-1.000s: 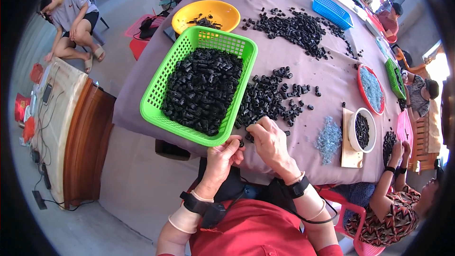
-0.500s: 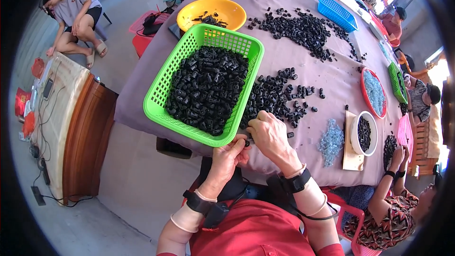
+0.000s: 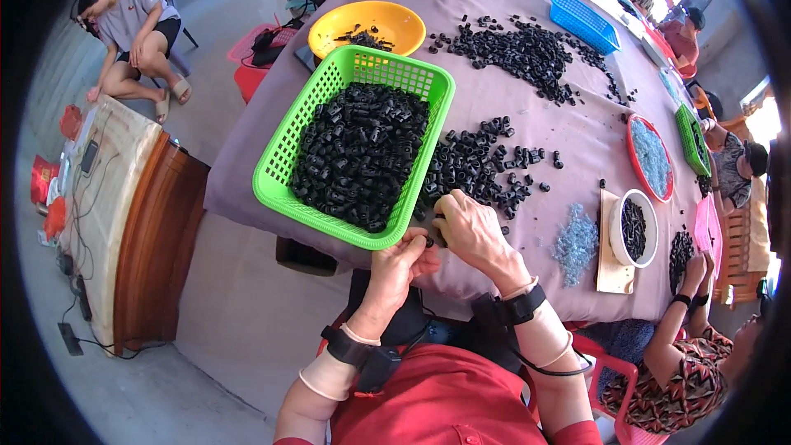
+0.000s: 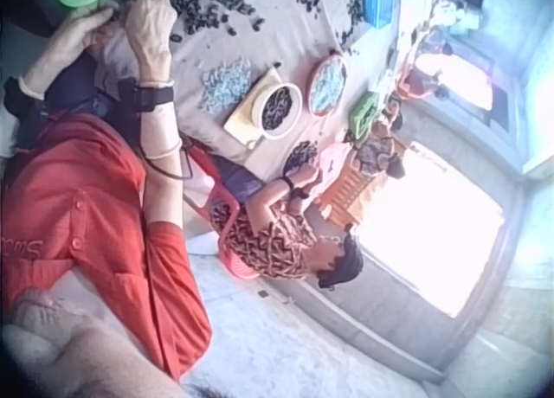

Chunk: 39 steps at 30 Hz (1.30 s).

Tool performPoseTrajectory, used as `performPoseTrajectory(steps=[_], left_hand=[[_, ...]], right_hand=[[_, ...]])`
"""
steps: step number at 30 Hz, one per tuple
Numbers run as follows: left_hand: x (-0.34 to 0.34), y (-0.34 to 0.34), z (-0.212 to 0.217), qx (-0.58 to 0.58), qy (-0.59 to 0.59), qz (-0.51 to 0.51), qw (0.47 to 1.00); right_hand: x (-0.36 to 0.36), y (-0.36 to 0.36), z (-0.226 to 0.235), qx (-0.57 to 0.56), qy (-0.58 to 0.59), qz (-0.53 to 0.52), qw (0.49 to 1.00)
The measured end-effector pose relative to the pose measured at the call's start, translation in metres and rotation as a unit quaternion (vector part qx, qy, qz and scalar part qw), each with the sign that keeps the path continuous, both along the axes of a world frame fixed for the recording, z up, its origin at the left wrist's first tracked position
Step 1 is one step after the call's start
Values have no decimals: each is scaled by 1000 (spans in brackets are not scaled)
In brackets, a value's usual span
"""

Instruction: Assembling small metal components into black plastic shoe parts at a communal manufacturing table.

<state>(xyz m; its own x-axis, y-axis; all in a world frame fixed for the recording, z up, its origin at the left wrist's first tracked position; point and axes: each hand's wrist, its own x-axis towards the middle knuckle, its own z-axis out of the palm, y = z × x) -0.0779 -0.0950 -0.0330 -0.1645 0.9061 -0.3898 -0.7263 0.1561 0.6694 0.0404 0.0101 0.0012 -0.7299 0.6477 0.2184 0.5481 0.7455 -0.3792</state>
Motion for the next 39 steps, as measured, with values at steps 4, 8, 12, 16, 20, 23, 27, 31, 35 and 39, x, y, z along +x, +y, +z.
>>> performPoseTrajectory(steps=[4,8,12,16,20,23,27,31,35,39], left_hand=[[3,6,-1,-16,-5,-3,1000],[9,14,1,-30,-1,-7,1000],[10,20,-3,-16,-10,-12,1000],[17,15,8,2,29,-41,999],[36,18,10,14,25,-65,997],[46,22,8,32,14,-65,997],[53,25,9,31,25,-77,996],[60,29,8,28,35,-86,995],[67,34,10,23,43,-89,995],[74,38,17,20,81,-99,992]], right_hand=[[7,1,-2,-17,38,8,999],[15,4,2,-39,132,-14,990],[31,1,6,-93,187,-68,975],[57,-16,7,-343,315,-117,877],[68,-35,4,-448,398,-97,795],[74,-42,0,-466,420,-104,771],[83,-46,-3,-467,423,-133,765],[86,-49,-4,-452,440,-176,755],[91,-51,-4,-467,476,-183,723],[97,-53,-7,-449,490,-188,723]])
